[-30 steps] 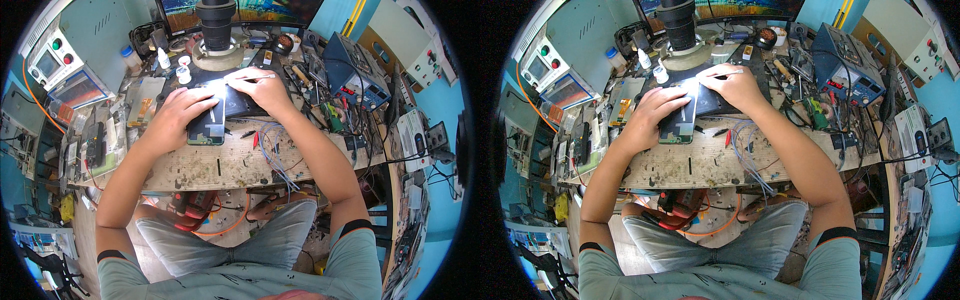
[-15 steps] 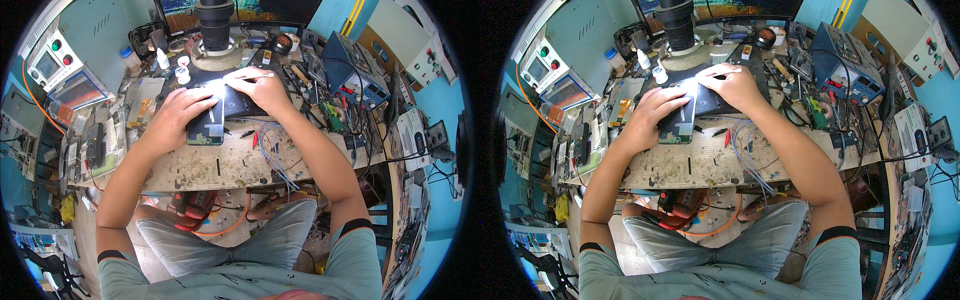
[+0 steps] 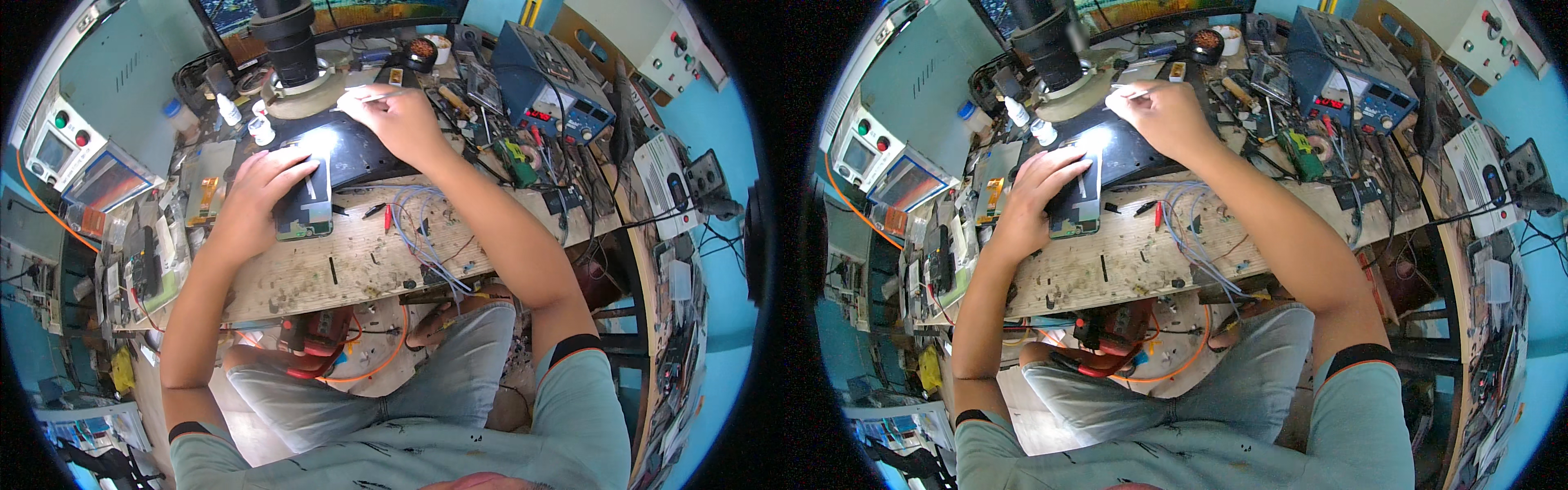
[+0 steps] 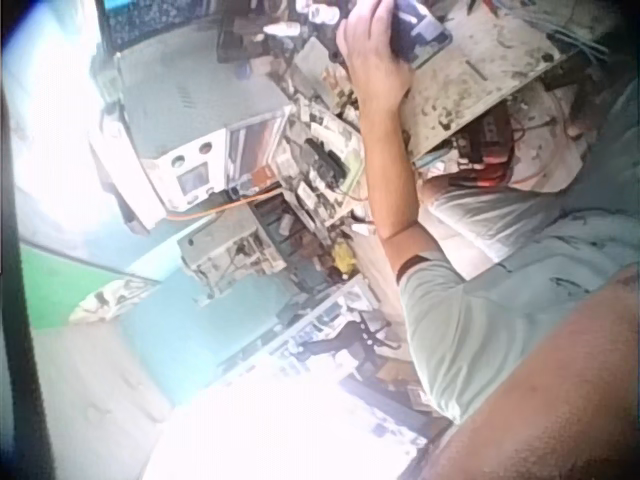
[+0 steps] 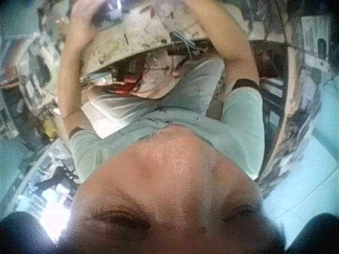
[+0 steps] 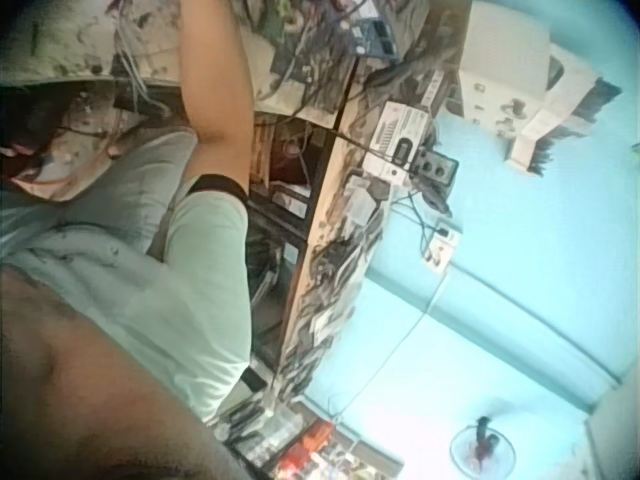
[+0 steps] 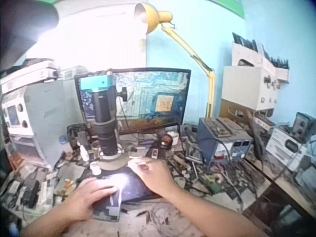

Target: The person works on a disassembled smartphone at a cluttered electronics repair bench, using a microscope and precision tools to adjust internal components. They handle the phone, a small tool, and a liquid bottle, then return to the microscope for further adjustments.

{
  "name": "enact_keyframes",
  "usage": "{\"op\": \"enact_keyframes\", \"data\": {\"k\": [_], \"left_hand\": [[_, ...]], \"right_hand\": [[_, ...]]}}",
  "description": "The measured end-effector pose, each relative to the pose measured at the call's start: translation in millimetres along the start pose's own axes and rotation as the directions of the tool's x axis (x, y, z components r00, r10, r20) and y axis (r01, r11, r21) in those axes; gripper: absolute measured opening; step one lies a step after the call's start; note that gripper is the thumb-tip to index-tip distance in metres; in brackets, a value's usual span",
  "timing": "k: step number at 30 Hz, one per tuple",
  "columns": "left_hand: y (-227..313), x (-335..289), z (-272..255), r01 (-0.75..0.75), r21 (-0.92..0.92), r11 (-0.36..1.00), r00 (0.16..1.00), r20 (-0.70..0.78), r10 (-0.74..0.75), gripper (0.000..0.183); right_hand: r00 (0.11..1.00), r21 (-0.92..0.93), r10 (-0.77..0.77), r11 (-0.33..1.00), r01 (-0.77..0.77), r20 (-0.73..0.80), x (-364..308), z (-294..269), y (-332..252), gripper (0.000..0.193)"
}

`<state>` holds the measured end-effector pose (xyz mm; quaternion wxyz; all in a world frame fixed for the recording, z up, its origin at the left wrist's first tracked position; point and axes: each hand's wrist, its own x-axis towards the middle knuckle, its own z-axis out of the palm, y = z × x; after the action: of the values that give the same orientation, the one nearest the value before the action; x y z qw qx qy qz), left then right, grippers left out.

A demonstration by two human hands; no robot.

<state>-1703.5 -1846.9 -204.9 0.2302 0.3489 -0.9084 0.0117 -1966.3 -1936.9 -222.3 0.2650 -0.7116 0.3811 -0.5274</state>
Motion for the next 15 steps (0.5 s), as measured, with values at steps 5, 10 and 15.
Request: {"op": "enact_keyframes", "data": {"k": [5,10,15], "left_hand": [[0,-1,-2,0.012,0.026,1.000,1.000,0.007,-0.012,0.064],[2,3,4,0.003,0.016,1.000,1.000,0.013,-0.003,0.064],[7,4,5,0.020,0.026,0.999,1.000,-0.023,-0.020,0.073]], "right_hand": [[0.997,0.180,0.071,0.981,-0.072,0.014,9,4,11,0.027],[0.994,0.158,0.099,0.982,-0.106,0.050,-5,3,-1,0.027],[0.996,-0.059,0.043,0.997,-0.048,-0.083,1,3,6,0.030]]}}
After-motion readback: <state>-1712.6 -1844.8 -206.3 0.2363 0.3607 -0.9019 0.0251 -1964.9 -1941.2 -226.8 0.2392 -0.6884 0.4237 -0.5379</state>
